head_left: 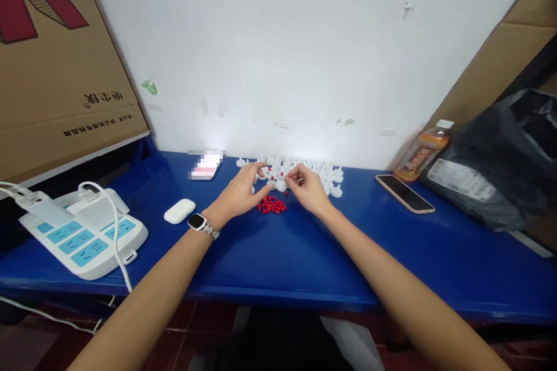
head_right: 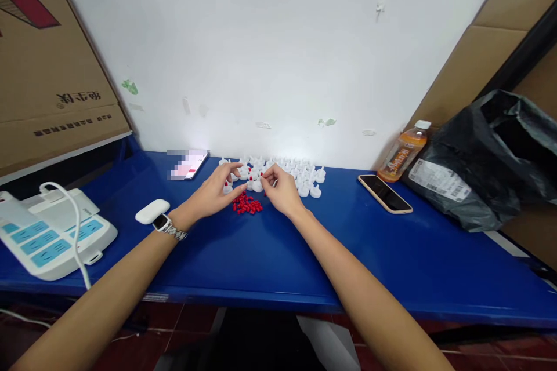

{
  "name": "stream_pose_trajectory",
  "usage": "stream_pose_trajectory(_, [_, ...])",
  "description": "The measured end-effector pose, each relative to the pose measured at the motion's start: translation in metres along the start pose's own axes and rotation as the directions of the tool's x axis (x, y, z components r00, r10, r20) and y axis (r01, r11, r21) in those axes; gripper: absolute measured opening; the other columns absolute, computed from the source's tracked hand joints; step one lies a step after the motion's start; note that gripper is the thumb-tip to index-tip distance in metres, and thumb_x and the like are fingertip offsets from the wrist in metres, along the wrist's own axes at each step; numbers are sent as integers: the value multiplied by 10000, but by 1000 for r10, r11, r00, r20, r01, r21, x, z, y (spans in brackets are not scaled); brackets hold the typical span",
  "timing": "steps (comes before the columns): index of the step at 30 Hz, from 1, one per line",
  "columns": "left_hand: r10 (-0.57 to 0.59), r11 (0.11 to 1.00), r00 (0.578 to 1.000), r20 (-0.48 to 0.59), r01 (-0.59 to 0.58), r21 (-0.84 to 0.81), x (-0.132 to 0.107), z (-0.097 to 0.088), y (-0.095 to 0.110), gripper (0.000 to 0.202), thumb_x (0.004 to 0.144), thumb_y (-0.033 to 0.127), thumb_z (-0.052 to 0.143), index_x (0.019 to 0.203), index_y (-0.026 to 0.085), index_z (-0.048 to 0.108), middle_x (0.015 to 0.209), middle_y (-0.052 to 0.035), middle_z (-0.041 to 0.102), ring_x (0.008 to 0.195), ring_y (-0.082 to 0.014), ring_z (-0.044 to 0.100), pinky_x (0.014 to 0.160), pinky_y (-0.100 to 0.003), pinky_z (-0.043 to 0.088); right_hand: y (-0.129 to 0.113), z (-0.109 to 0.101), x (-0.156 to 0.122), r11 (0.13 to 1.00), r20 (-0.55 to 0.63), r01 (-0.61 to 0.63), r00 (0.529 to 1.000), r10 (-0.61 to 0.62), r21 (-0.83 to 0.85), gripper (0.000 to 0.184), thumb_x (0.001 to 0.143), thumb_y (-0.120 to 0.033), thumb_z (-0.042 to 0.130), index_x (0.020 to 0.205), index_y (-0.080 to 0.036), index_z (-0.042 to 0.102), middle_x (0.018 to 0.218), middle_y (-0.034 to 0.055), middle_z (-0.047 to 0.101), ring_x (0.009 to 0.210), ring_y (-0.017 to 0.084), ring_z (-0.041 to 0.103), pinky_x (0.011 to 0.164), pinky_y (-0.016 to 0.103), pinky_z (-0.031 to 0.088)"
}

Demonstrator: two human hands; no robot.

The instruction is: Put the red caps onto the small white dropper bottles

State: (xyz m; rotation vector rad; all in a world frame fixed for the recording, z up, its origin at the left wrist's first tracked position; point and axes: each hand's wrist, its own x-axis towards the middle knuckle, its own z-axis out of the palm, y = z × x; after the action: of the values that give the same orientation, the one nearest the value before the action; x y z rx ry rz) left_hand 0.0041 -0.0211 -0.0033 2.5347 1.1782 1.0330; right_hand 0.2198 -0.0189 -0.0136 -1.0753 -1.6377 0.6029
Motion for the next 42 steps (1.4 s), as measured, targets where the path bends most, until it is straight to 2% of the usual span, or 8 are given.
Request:
stream_pose_trajectory(6, [4,1000,1000,-17,-4,20,2,-1,-13,352,980,447,501,1239,212,543,1109,-72,604,1064,-239,580,961,-416,488,-2,5,2,875,211,191,972,-105,-444,70,877,-200,580,871,-223,646,846,11,705,874,212,573,866,387,381])
stream_pose_trajectory(10, [10,999,1000,-10,-10,32,2,-2,-9,306,987,451,491,1156,218,594,1118,-68,605,1066,-237,566,945,-406,482,-5,-4,4,853,146,163,984,-103,-496,154,905,-251,585,1037,-234,662,882,17,708,909,219,573,902,386,361])
stream_pose_trajectory(17, [19,1000,999,28,-20,17,3,-4,0,260,991,431,486,1075,222,616,1091,-64,605,1101,-246,549,969,-416,461,-2,-44,-7,753,61,23,998,23,-657,150,906,-285,563,959,-196,671,822,57,656,828,215,575,739,309,392])
stream_pose_trajectory(21, [38,999,996,80,-39,13,3,1,7,255,995,423,479,1062,217,614,1102,-65,606,1089,-238,548,976,-422,458,-2,-44,-11,751,125,-22,982,139,-660,114,888,-257,568,928,-200,659,804,42,667,718,176,577,650,280,366])
stream_pose_trajectory(27, [54,998,991,121,-56,10,3,3,13,268,1001,426,459,1051,221,625,1088,-71,612,1084,-241,551,959,-424,468,-6,-47,-10,740,-27,-121,990,138,-661,192,876,-285,574,1047,-206,610,864,63,665,736,189,582,629,273,358])
stream_pose_trajectory(31, [63,998,990,129,-63,0,3,4,18,264,1008,414,443,1040,221,620,1093,-72,614,1092,-243,552,961,-423,471,0,-41,-13,766,65,-153,967,246,-625,90,834,-181,564,914,-202,600,765,38,655,665,165,578,617,265,359])
stream_pose_trajectory(35, [61,998,989,135,-60,-11,3,4,21,258,1005,412,450,1046,220,617,1095,-72,614,1076,-239,563,963,-420,476,-3,-28,-15,847,137,-111,968,211,-520,57,797,-177,591,824,-211,555,703,-2,635,647,147,570,592,246,354])
stream_pose_trajectory(42, [63,998,988,141,-61,-20,4,4,20,256,1004,414,447,1058,227,615,1089,-67,616,1072,-240,571,971,-419,475,-10,-27,-17,783,61,-70,989,137,-618,285,892,-299,569,1162,-208,592,836,42,681,807,214,603,700,305,383])
